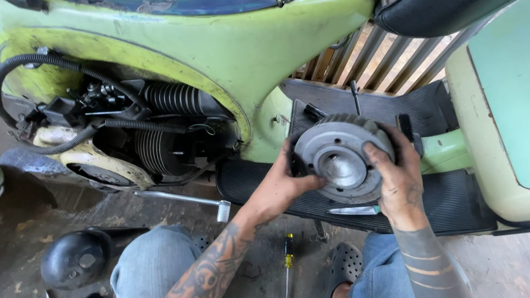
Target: The person sits on the floor beside a green scooter and scrapes debris from the inside of a round metal engine fan rotor, then presses the rotor onto the scooter's engine. They then pick up a file and file the engine area near the cooling fins.
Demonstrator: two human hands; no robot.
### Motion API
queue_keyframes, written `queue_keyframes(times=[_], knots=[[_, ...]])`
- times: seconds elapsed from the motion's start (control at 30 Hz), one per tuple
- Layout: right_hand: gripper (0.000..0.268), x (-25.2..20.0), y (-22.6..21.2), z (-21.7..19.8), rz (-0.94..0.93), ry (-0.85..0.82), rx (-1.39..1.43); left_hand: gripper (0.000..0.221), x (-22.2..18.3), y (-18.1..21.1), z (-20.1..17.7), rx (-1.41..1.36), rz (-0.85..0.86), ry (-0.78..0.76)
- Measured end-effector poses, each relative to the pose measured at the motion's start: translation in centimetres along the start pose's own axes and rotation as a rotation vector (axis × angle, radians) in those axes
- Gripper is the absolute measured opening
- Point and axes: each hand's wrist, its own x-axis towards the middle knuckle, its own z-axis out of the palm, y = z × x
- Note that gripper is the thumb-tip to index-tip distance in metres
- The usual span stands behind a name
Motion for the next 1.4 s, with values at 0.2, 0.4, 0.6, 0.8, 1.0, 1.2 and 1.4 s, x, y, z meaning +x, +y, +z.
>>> queue_keyframes(times=[0.2, 0.4, 0.6, 0.8, 1.0, 1.2, 1.4], knots=[[0.065, -0.4, 0.1, -0.6, -0.096, -0.035, -0.143, 0.098, -0.7, 0.6, 2.6, -0.172, 0.008, 0.175], [0.058, 0.0, -0.3, -0.4, -0.099, -0.08, -0.094, 0.115, -2.2, 4.2, 3.0, -0.268, -0.114, 0.139], [0.062, -0.7, -0.4, -0.7, -0.19, -0.092, -0.176, 0.11, -1.7, 3.3, 2.8, -0.043, -0.103, 0.181], [0.054, -0.1, 0.0, -1.0, -0.127, -0.087, -0.078, 0.115, -1.2, 2.5, 2.2, 0.071, -0.123, 0.141], [0.057, -0.5, -0.7, -0.7, -0.127, -0.126, -0.125, 0.124, -1.7, 2.6, 2.3, 0.03, -0.105, 0.124], [0.057, -0.6, -1.4, -1.0, -0.166, -0.127, -0.1, 0.104, -1.7, 2.5, 2.0, 0.047, -0.027, 0.141], [0.06, -0.9, -2.2, -1.0, -0.169, -0.143, -0.118, 0.103, -1.4, 1.4, 1.7, 0.036, -0.002, 0.118]])
